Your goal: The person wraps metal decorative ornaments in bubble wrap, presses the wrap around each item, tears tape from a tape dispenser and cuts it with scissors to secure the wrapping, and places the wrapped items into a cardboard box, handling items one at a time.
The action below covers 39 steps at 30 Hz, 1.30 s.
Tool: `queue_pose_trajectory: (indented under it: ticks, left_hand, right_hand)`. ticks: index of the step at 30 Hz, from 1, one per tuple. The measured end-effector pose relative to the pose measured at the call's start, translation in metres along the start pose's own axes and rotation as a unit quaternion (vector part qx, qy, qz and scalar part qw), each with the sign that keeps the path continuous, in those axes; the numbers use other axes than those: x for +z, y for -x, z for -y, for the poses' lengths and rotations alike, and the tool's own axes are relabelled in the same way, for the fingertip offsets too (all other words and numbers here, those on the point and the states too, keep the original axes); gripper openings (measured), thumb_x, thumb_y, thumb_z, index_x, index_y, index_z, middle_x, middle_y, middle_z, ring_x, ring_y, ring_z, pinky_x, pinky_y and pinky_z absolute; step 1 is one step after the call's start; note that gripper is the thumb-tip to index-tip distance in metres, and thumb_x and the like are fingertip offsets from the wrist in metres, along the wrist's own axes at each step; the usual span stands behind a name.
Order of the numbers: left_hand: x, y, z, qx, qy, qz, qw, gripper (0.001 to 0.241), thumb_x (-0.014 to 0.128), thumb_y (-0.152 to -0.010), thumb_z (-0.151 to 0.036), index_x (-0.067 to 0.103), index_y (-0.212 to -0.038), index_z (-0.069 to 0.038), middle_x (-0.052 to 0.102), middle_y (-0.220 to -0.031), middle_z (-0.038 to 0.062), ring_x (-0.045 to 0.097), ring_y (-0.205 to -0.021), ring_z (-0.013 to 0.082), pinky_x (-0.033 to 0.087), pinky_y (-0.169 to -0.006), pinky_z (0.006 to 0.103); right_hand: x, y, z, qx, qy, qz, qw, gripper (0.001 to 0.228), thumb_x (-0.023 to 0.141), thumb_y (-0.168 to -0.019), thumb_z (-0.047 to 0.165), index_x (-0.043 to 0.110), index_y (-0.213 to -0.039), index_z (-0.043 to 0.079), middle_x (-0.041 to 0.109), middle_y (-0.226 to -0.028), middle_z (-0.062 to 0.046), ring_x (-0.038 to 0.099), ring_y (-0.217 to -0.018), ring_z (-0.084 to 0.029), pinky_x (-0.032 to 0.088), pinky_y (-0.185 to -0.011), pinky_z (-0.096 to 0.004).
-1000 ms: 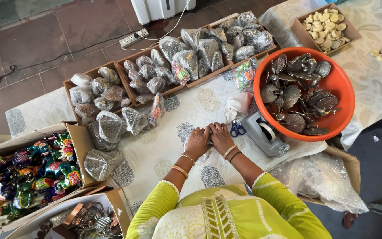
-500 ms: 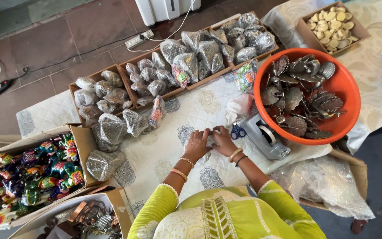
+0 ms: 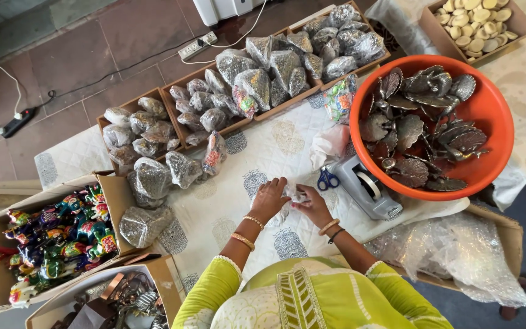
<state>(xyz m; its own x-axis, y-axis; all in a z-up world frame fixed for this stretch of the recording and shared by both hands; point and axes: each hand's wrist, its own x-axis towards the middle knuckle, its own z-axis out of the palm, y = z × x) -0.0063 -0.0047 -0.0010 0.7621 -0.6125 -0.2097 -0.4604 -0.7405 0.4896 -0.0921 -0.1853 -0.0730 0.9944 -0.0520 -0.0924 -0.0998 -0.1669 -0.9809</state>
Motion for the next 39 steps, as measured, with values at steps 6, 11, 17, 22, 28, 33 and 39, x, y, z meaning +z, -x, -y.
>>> queue_pose_trajectory:
  ticks: [6, 11, 17, 22, 28, 33, 39]
  left_hand:
    - [-0.021, -0.004, -0.011, -0.07, 0.044, 0.063, 0.995, 0.054, 0.076, -0.09, -0.037, 0.05, -0.13, -0.012, 0.062, -0.123, 0.012, 0.066, -0.11, 0.0364, 0.054, -0.091, 0.0496]
    - [-0.032, 0.0, -0.013, -0.093, 0.093, 0.036, 0.991, 0.048, 0.08, -0.084, -0.033, 0.061, -0.122, -0.011, 0.059, -0.123, 0.013, 0.061, -0.117, 0.0333, 0.052, -0.096, 0.0461]
    - [-0.011, -0.004, 0.014, -0.03, 0.144, -0.026, 0.989, 0.042, 0.084, -0.079, -0.026, 0.069, -0.113, -0.006, 0.063, -0.122, 0.012, 0.057, -0.12, 0.0311, 0.049, -0.102, 0.0429]
    - [-0.007, -0.005, 0.022, -0.026, 0.199, -0.007, 0.98, 0.04, 0.082, -0.081, -0.026, 0.07, -0.113, -0.005, 0.068, -0.117, 0.01, 0.065, -0.11, 0.029, 0.054, -0.097, 0.0402]
    - [0.023, 0.0, 0.054, -0.035, 0.264, 0.005, 0.964, 0.038, 0.084, -0.081, -0.027, 0.071, -0.106, -0.001, 0.072, -0.109, 0.01, 0.072, -0.099, 0.0252, 0.059, -0.085, 0.0354]
    - [0.039, 0.007, 0.069, -0.02, 0.323, -0.03, 0.946, 0.03, 0.079, -0.088, -0.028, 0.075, -0.101, -0.001, 0.073, -0.104, 0.011, 0.072, -0.094, 0.0226, 0.059, -0.084, 0.0342]
    - [0.037, 0.008, 0.056, -0.055, 0.299, -0.062, 0.951, 0.027, 0.08, -0.086, -0.027, 0.078, -0.092, -0.001, 0.074, -0.095, 0.012, 0.071, -0.084, 0.0236, 0.056, -0.077, 0.0351]
  right_hand:
    - [0.002, -0.022, -0.043, 0.043, -0.06, 0.025, 0.997, 0.029, 0.064, -0.101, 0.017, 0.067, -0.124, -0.001, 0.072, -0.107, -0.008, 0.068, -0.091, -0.015, 0.056, -0.08, -0.03]
    - [-0.006, -0.031, -0.032, 0.049, -0.07, 0.076, 0.993, 0.025, 0.062, -0.102, 0.014, 0.068, -0.12, -0.002, 0.071, -0.098, -0.005, 0.065, -0.089, -0.013, 0.054, -0.082, -0.029]
    - [-0.016, -0.035, 0.005, 0.079, -0.17, 0.113, 0.976, 0.024, 0.064, -0.097, 0.009, 0.059, -0.12, 0.005, 0.063, -0.11, -0.001, 0.062, -0.102, -0.01, 0.051, -0.098, -0.029]
    - [-0.014, -0.028, -0.02, 0.061, -0.171, 0.113, 0.977, 0.034, 0.068, -0.088, 0.0, 0.057, -0.12, 0.006, 0.065, -0.117, -0.002, 0.065, -0.108, -0.01, 0.054, -0.099, -0.028]
    - [-0.009, -0.028, -0.039, 0.086, -0.141, 0.127, 0.978, 0.02, 0.066, -0.092, -0.005, 0.072, -0.111, -0.001, 0.075, -0.107, -0.006, 0.069, -0.098, -0.011, 0.057, -0.09, -0.026]
    - [-0.007, -0.032, -0.032, 0.102, -0.17, 0.142, 0.97, 0.014, 0.068, -0.092, -0.004, 0.072, -0.106, -0.002, 0.075, -0.101, -0.005, 0.07, -0.095, -0.01, 0.059, -0.089, -0.026]
    - [0.002, -0.03, -0.014, 0.059, -0.073, 0.065, 0.994, 0.02, 0.072, -0.086, -0.004, 0.065, -0.104, 0.002, 0.071, -0.095, -0.005, 0.07, -0.088, -0.011, 0.06, -0.082, -0.028]
